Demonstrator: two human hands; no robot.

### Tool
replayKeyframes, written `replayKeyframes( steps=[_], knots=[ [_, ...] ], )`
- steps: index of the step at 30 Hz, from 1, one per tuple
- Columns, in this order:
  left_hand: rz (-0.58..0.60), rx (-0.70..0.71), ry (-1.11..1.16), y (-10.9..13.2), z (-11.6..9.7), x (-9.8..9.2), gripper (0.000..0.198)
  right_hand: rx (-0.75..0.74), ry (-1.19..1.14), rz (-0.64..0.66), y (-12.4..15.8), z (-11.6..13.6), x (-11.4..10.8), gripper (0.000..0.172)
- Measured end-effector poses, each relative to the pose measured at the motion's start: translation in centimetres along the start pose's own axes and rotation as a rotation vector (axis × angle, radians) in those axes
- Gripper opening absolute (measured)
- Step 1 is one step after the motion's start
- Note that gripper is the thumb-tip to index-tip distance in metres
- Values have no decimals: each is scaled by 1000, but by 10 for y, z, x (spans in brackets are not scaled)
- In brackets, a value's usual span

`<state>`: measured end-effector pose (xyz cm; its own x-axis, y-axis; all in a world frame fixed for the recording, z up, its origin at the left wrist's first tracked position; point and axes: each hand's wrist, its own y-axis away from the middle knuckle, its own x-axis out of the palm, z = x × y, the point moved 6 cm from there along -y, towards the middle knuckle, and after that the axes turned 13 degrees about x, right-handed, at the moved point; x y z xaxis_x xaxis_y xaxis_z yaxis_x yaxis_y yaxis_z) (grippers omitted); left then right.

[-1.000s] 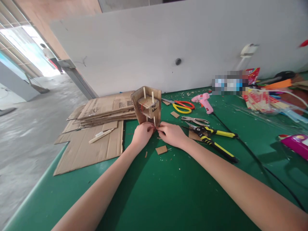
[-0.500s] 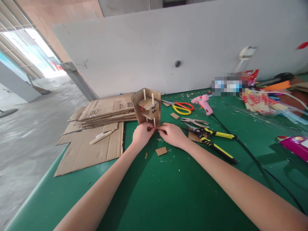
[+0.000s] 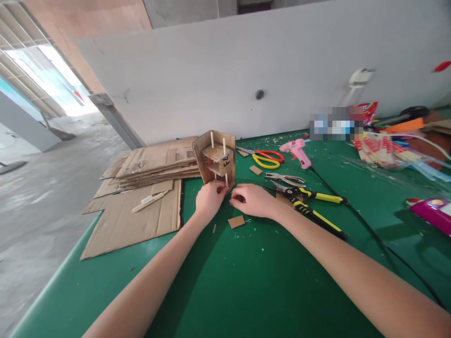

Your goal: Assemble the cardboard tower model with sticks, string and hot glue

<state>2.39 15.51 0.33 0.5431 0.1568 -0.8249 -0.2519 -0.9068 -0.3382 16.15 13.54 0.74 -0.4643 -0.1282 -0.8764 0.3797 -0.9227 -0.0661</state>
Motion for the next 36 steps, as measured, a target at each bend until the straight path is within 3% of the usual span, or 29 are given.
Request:
replayKeyframes(
  steps=[5,11,17,22,24,33,36],
  knots=[
    [-11,74,-10,4,0,-1,16,-54,-17,217,6,5,-2,27],
    [36,83,-107,8,-2,-9,20,-40,-75,337,3,-4,1,13],
    [260,140,-227,13,-12,-45,18,-25,-92,171,1,-5,-1,12],
    [756,198,-239,37,-13,-46,21,-49,-85,61,8,10,-3,14],
    [845,198,-197,43,-15,-42,27,-70,-77,45,11,16,-3,15],
    [891,268,-150,47,-29,-36,3,-45,-48,11,7,13,4,23],
    [891,269,-103,47,-30,-34,8,-13,-14,-17,7,12,5,28]
  ],
)
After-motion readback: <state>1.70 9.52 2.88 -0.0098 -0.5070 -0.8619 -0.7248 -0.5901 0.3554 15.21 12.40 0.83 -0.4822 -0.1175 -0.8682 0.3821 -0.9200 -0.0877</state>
